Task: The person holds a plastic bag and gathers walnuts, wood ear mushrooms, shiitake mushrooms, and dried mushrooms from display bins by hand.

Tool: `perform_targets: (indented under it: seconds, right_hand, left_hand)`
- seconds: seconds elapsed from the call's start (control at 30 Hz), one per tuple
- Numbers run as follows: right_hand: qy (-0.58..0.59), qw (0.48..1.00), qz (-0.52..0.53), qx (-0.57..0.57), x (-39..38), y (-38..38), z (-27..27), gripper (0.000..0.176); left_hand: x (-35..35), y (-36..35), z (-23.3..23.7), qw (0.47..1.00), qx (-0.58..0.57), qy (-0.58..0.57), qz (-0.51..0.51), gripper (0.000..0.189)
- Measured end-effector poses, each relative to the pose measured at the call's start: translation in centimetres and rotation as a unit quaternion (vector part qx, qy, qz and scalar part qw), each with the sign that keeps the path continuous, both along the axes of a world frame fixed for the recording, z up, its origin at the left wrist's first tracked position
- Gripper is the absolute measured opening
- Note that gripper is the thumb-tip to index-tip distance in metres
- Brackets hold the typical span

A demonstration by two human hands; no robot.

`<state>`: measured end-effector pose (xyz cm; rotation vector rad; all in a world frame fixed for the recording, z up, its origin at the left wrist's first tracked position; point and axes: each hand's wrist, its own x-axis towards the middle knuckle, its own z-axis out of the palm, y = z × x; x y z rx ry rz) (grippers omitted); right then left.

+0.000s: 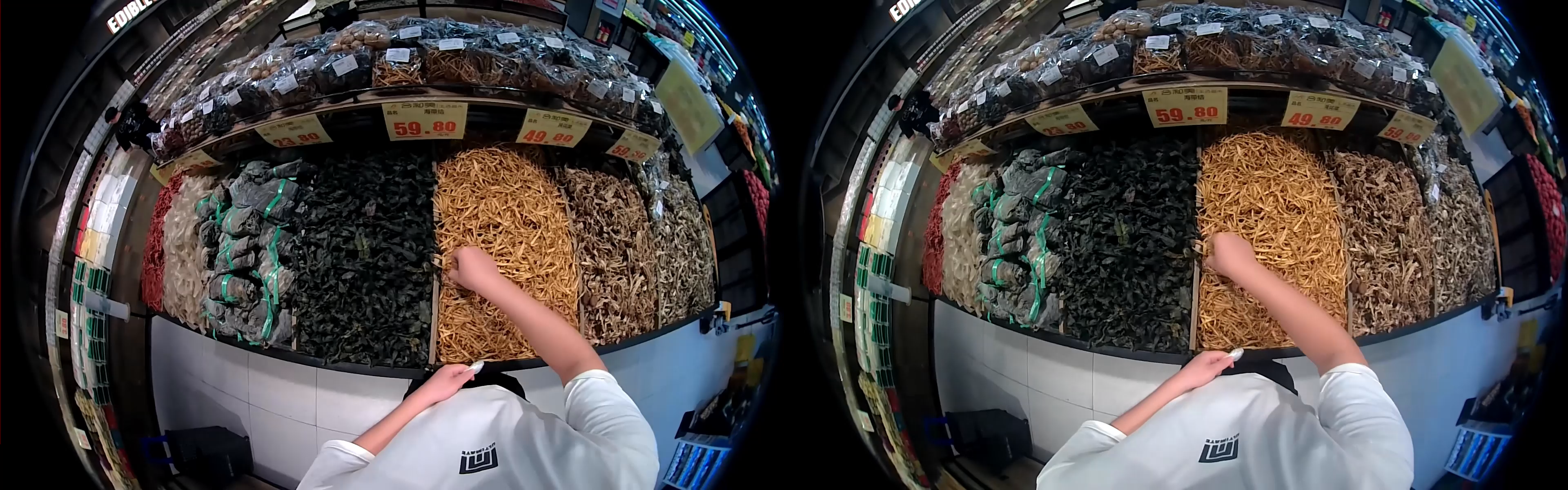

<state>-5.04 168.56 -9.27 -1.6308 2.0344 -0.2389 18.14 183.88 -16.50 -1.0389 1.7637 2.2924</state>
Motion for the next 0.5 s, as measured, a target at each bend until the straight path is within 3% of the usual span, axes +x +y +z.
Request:
perform_targets:
  seconds: [0.17,0.23,0.3,0.37,0.5]
  right_hand:
    - [-0.083,0.986,-0.138,-0.049,-2.5,9.0,2.9,0.017]
    - [-0.161,0.938,-0.242,-0.189,-4.1,12.8,0.7,0.016]
    - [-0.052,0.921,-0.262,-0.282,-5.6,15.6,0.8,0.024]
    - [-0.034,0.913,-0.285,-0.288,-6.1,17.3,2.4,0.036]
    - [-0.017,0.936,-0.224,-0.269,-6.5,17.6,1.3,0.030]
  left_hand:
    - [-0.1,0.1,-0.7,1.000,-0.002,-0.007,-0.001,0.037]
    - [0.0,-0.1,-0.2,1.000,0.000,-0.008,-0.002,0.037]
    - [0.0,0.0,-0.2,1.000,0.004,-0.011,0.001,0.036]
    - [0.0,0.2,-0.5,1.000,0.008,-0.013,0.003,0.036]
    - [-0.6,0.8,-1.0,1.000,0.018,0.002,0.005,0.036]
